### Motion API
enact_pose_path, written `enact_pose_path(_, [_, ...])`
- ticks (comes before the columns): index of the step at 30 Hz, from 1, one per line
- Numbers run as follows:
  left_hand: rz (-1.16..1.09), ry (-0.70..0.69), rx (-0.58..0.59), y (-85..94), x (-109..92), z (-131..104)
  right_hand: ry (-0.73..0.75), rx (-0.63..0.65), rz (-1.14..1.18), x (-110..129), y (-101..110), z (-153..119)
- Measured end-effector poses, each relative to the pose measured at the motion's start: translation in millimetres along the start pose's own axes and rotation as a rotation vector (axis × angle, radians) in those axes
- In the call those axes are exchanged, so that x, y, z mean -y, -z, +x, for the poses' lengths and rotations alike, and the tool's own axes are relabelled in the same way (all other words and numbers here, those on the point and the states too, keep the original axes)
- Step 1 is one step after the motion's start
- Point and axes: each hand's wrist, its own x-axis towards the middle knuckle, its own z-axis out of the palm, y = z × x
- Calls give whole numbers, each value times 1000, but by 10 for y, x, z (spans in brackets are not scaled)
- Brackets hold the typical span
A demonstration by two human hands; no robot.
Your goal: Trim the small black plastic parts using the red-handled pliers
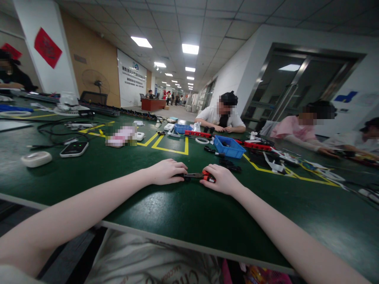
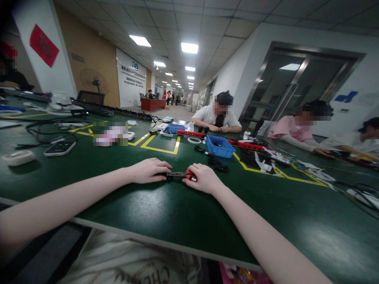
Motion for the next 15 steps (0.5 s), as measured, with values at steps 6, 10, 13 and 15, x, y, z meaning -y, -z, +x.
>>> enact_pose_path(6, [-13, 2, -12, -6, -1, 5, -6, 10, 9, -9, -4, 0])
enact_pose_path(10, [-32, 12, -14, -16, 9, 4, -7, 11, 13, -13, -3, -3])
enact_pose_path(13, [-39, 22, -11, -17, 13, 4, -4, 8, 10, -15, -3, -6])
enact_pose_path(15, [-43, 22, -8, -18, 15, 6, -2, 5, 4, -17, -3, -8])
